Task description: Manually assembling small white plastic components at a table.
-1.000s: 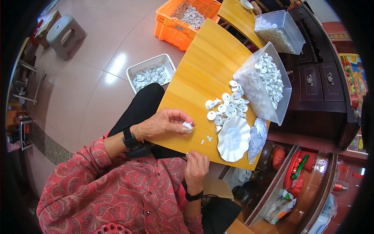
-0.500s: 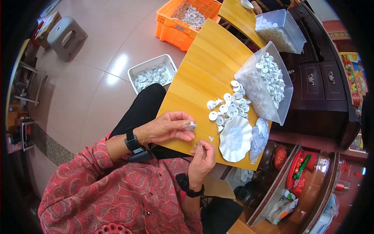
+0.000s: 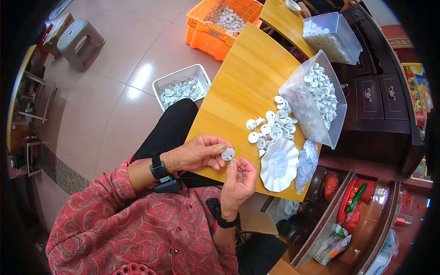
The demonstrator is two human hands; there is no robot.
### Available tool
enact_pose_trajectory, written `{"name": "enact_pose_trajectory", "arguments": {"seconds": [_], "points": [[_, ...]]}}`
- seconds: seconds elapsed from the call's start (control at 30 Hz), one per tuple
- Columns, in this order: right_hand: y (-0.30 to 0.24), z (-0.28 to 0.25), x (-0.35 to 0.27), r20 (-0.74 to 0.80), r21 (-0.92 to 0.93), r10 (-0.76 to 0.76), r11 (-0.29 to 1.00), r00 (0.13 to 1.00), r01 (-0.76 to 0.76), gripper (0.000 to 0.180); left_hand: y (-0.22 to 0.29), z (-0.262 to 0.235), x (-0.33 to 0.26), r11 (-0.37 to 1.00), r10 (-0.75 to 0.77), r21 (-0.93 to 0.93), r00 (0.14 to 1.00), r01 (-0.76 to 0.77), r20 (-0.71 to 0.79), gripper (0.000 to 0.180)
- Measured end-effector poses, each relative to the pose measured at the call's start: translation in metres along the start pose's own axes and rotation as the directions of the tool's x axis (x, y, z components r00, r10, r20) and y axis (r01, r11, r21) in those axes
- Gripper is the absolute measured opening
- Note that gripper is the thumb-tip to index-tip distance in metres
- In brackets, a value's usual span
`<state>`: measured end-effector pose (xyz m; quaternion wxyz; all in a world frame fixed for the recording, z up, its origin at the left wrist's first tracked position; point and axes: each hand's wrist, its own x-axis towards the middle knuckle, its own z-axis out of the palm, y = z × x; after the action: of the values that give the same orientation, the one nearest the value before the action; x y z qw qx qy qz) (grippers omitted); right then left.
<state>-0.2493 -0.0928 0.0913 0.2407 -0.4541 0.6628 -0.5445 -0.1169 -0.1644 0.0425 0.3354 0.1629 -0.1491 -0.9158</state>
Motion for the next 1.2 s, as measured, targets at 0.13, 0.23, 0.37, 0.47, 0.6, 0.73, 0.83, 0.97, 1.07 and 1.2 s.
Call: {"name": "enact_pose_trajectory", "arguments": {"seconds": [0.13,0.23,0.37,0.47,0.6,0.73,0.83,0.97,1.07,1.2], "points": [[-0.001,0.001,0.001,-0.001,-0.083,-0.046,0.995,0.999,0.046,0.018,0.0,0.0,-0.001,1.0,-0.024,0.0,1.0,0.024,0.009,0.03],[-0.002,0.001,0.002,0.0,-0.124,-0.076,0.989,0.997,0.076,0.018,-0.001,-0.003,-0.001,0.999,-0.03,0.016,0.999,0.029,0.016,0.03],[-0.001,0.002,0.002,0.02,-0.178,-0.127,0.976,0.992,0.128,0.018,-0.002,-0.005,-0.001,0.999,-0.031,0.033,0.999,0.03,0.023,0.028],[-0.001,0.001,0.003,0.034,-0.209,-0.176,0.961,0.984,0.179,0.018,-0.001,-0.003,0.0,0.998,-0.038,0.05,0.999,0.037,0.011,0.027],[-0.002,0.002,0.003,0.072,-0.241,-0.21,0.945,0.975,0.222,0.018,0.0,-0.003,-0.002,0.996,-0.036,0.084,0.999,0.036,-0.002,0.027],[-0.005,0.002,0.005,0.099,-0.263,-0.229,0.932,0.968,0.247,0.017,-0.002,-0.001,-0.002,0.978,-0.013,0.205,0.999,0.02,-0.033,0.027],[-0.006,0.001,0.005,0.116,-0.277,-0.241,0.924,0.963,0.265,0.016,-0.001,0.004,-0.002,0.963,0.012,0.268,0.999,0.001,-0.048,0.027],[-0.007,0.0,0.007,0.131,-0.307,-0.262,0.906,0.956,0.29,0.016,-0.002,0.007,-0.003,0.925,0.061,0.378,0.996,-0.034,-0.061,0.024],[-0.006,0.001,0.007,0.135,-0.309,-0.239,0.912,0.961,0.271,0.016,0.001,0.01,-0.005,0.908,0.058,0.418,0.995,-0.02,-0.079,0.023],[-0.012,0.001,0.006,0.132,-0.305,-0.181,0.928,0.975,0.214,0.015,-0.001,0.009,-0.005,0.883,0.066,0.468,0.996,-0.028,-0.064,0.023]]}}
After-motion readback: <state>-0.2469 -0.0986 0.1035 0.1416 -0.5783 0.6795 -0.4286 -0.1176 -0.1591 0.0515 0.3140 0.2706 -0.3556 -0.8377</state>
